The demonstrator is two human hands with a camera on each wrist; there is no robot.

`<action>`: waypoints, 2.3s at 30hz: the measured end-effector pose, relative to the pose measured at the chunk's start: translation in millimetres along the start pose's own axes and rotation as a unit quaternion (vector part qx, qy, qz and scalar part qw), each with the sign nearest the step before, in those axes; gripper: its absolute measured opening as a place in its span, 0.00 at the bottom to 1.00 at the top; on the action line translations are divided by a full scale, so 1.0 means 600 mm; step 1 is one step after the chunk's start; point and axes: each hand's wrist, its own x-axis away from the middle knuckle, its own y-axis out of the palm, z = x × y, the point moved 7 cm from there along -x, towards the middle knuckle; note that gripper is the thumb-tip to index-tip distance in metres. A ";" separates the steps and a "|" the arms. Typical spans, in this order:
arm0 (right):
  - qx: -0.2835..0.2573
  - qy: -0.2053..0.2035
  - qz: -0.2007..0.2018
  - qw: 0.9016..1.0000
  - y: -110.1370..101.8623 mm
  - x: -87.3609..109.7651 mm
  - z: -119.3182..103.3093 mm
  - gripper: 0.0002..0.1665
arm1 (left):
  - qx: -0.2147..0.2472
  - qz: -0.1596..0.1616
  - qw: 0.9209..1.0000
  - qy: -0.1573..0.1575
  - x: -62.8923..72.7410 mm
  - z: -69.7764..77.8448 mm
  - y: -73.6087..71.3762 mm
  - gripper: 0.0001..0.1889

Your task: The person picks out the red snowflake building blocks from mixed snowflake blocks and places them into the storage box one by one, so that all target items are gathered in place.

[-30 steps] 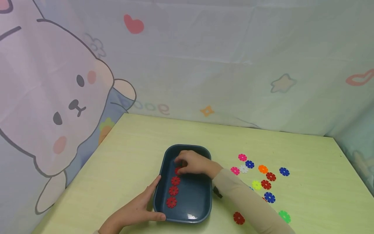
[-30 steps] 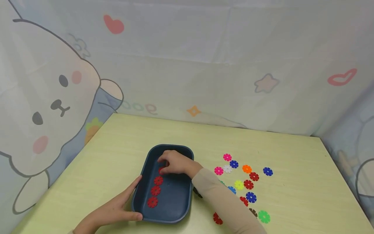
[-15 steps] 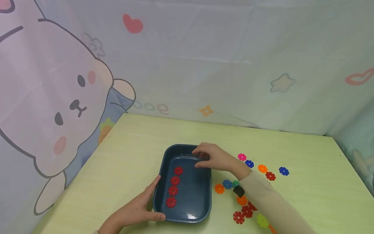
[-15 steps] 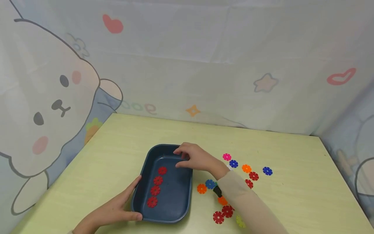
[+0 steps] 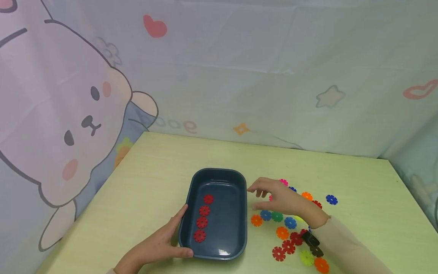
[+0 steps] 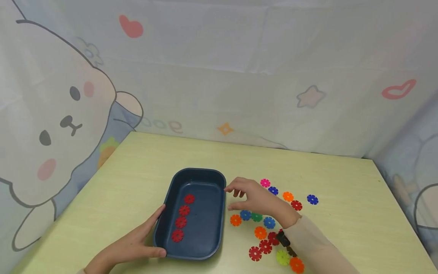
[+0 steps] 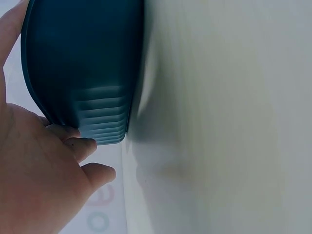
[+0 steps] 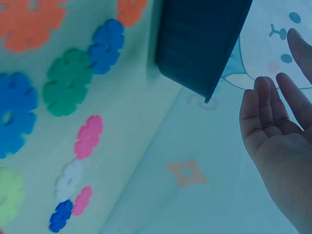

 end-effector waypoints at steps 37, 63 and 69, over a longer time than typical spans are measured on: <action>-0.021 0.137 -0.151 0.979 0.106 0.147 0.066 0.23 | -0.011 0.000 1.000 0.012 0.001 0.005 0.001 0.61; 0.000 0.109 -0.168 0.980 0.112 0.139 0.066 0.13 | -0.012 0.000 1.000 0.012 0.001 0.005 0.000 0.60; 0.012 0.117 -0.173 0.978 0.114 0.138 0.065 0.13 | -0.010 0.000 1.000 0.013 0.002 0.005 0.000 0.60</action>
